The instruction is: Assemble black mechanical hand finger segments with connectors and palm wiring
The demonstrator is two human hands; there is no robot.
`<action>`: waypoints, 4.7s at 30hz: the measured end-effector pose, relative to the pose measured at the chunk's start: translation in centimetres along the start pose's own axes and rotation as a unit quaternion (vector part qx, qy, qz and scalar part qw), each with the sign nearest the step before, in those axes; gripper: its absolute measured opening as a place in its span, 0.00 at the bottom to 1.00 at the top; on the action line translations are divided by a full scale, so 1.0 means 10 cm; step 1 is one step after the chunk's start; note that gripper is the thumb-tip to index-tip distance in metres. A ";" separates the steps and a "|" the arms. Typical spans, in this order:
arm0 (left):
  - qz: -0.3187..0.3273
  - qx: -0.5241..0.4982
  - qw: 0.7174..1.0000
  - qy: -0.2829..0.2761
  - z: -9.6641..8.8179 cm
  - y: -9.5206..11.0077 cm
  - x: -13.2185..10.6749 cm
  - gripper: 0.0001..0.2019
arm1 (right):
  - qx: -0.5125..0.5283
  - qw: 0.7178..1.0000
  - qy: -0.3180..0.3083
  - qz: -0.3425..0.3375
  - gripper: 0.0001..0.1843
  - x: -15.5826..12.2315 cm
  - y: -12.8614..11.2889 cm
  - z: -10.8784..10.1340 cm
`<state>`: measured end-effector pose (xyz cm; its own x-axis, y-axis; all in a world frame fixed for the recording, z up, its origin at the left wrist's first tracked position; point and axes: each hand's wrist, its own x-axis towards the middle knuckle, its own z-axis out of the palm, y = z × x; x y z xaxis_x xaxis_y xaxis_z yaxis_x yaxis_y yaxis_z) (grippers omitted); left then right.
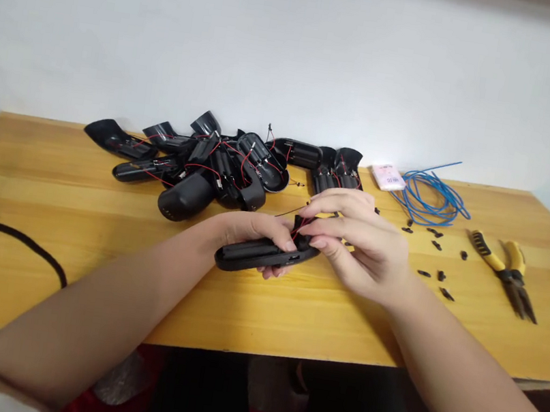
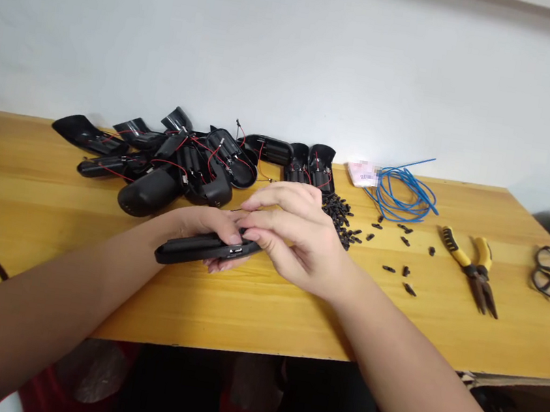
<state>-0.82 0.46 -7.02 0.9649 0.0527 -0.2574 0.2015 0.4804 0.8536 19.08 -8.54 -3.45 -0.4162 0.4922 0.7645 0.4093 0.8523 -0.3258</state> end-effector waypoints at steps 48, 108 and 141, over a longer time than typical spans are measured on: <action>0.134 -0.095 0.982 0.092 0.12 -0.02 -0.01 0.14 | 0.093 0.985 0.024 0.145 0.07 -0.04 -0.07 0.01; 0.358 0.248 0.811 0.389 0.33 0.06 0.00 0.15 | 0.463 0.724 0.082 0.505 0.07 -0.09 0.08 -0.01; 0.294 0.161 0.868 0.367 0.28 0.02 0.02 0.11 | 0.533 0.597 0.030 0.599 0.19 -0.08 0.11 0.02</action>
<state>-0.13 -1.86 -5.60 0.5733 0.8059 0.1478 -0.1393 -0.0819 0.9869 19.65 -7.96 -4.55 -0.3004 0.8819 -0.3634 -0.3793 -0.4600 -0.8028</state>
